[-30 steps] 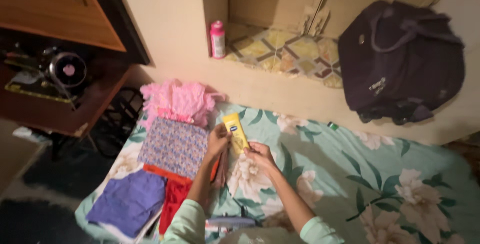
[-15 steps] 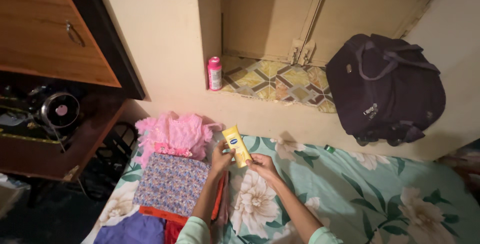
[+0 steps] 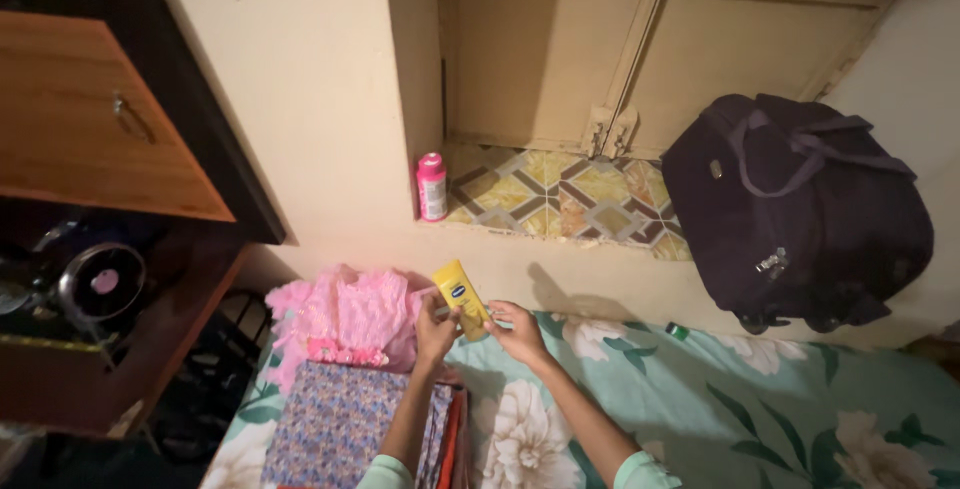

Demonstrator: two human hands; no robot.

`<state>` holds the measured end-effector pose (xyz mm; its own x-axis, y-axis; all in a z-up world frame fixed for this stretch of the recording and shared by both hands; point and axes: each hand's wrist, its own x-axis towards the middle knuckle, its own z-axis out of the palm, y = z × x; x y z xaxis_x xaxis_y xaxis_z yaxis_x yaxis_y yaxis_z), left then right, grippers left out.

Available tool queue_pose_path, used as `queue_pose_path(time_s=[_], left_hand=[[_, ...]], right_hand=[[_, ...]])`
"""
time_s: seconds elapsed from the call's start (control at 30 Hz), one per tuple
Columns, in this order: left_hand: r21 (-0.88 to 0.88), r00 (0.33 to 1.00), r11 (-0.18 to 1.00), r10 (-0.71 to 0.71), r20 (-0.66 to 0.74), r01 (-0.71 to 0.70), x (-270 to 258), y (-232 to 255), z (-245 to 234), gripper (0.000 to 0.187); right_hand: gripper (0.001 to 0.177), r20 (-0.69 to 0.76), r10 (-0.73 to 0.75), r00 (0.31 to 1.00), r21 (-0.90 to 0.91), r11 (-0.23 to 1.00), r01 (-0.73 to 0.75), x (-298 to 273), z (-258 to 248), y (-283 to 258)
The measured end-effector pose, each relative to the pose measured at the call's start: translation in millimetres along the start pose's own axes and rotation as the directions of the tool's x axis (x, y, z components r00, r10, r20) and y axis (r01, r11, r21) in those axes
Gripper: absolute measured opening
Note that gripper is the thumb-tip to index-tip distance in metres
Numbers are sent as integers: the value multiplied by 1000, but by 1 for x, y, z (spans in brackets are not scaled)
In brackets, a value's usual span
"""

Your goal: The person packs various items into a purple travel bag, including clothing, personal care bottles, and small boxed items, then zips it shut and lifts it up.

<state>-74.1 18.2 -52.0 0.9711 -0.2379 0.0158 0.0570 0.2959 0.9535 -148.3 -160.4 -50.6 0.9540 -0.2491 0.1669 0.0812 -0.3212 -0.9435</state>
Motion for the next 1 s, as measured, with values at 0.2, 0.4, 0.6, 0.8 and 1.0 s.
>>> queue_pose_path(time_s=[0.2, 0.4, 0.6, 0.8, 1.0], left_hand=[[126, 998, 992, 15, -59, -7, 69, 17, 13, 47], [376, 955, 896, 285, -80, -236, 121, 38, 29, 39], [349, 930, 888, 354, -100, -300, 159, 43, 47, 40], [445, 857, 799, 501, -121, -405, 178, 39, 67, 35], [532, 833, 754, 532, -150, -386, 196, 35, 76, 32]], right_hand=[[62, 2, -10, 1000, -310, 951, 11, 27, 6, -64], [58, 33, 30, 999, -287, 958, -19, 76, 18, -60], [50, 70, 99, 993, -365, 929, -67, 138, 27, -42], [78, 61, -90, 994, -285, 953, 104, 184, 36, -8], [79, 98, -168, 981, -323, 927, 191, 209, 36, 35]])
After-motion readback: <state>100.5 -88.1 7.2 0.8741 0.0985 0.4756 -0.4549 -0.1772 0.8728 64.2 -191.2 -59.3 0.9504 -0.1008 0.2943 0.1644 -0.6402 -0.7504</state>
